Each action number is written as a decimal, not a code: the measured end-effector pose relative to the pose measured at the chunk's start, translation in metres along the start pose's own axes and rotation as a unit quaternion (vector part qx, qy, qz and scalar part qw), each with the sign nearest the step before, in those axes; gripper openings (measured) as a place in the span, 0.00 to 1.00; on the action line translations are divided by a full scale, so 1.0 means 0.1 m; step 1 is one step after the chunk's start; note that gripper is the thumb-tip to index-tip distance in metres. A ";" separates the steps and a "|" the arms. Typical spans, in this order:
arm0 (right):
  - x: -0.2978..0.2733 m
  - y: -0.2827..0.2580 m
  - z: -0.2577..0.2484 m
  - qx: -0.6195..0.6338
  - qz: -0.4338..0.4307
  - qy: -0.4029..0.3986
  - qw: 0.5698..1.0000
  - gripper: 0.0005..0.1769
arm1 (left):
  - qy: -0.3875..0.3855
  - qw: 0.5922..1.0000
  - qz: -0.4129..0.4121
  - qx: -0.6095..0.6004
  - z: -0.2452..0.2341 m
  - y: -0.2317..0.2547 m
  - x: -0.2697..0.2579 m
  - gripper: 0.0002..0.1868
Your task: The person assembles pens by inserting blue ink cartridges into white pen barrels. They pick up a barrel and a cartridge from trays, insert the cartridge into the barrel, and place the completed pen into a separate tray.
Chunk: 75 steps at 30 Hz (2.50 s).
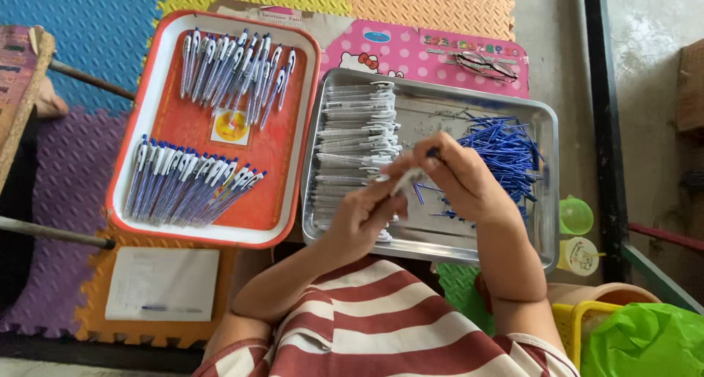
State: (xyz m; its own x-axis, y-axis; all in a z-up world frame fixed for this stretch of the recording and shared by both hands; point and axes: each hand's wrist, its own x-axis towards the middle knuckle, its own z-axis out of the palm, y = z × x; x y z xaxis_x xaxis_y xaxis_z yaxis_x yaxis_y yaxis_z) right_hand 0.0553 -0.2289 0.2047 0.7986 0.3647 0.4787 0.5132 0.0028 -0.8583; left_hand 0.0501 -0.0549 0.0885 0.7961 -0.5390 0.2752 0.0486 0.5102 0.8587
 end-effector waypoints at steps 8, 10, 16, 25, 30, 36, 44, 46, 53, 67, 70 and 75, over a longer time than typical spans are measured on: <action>-0.04 -0.13 0.04 -0.004 0.010 0.093 0.996 0.14 | -0.110 0.987 -0.037 -0.113 0.08 0.42 0.04 0.25; -0.02 -0.08 0.02 -0.025 0.000 0.095 0.995 0.17 | -0.112 0.985 -0.059 -0.121 0.07 0.48 0.05 0.21; -0.25 0.29 0.00 -0.159 -0.067 0.099 0.980 0.29 | -0.085 0.986 -0.068 -0.122 0.07 0.42 -0.02 0.18; -0.37 0.29 0.15 -0.062 -0.067 0.063 0.994 0.39 | -0.081 0.997 -0.001 0.002 0.08 0.44 0.05 0.21; -0.39 0.40 0.27 -0.068 -0.057 0.069 0.994 0.46 | -0.031 0.981 0.064 0.181 0.11 0.43 0.04 0.21; -0.49 0.56 0.41 -0.052 -0.053 0.111 0.991 0.45 | -0.025 0.976 0.089 0.197 0.04 0.24 -0.02 0.09; -0.82 0.95 0.38 0.321 0.136 0.133 0.928 0.38 | -0.045 0.959 0.068 0.271 -0.29 -0.14 -0.22 0.15; -0.78 0.86 0.45 0.327 0.136 0.140 0.925 0.35 | -0.053 0.960 0.058 0.270 -0.38 -0.26 -0.30 0.18; -0.86 0.96 0.59 -0.049 0.154 0.132 0.978 0.35 | -0.053 0.971 -0.081 0.217 -0.30 -0.09 -0.30 0.25; -0.65 0.90 0.37 0.232 0.163 0.088 0.955 0.21 | -0.065 0.936 -0.101 0.330 -0.52 -0.16 -0.15 0.20; -0.59 0.87 0.23 0.296 0.218 0.058 0.928 0.29 | -0.076 0.934 -0.126 0.326 -0.56 -0.14 -0.16 0.17; -0.65 1.04 0.17 0.359 0.241 0.017 0.901 0.26 | -0.066 0.920 -0.129 0.365 -0.66 -0.42 -0.23 0.11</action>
State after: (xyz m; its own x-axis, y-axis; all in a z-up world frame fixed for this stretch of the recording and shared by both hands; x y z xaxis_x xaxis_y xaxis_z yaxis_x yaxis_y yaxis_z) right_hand 0.0517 -0.2359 0.0813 0.8902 0.4555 0.0131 -0.2222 0.4590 -0.8602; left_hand 0.0699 -0.0194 0.0178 0.7321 -0.6805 0.0313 -0.2310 -0.2048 0.9512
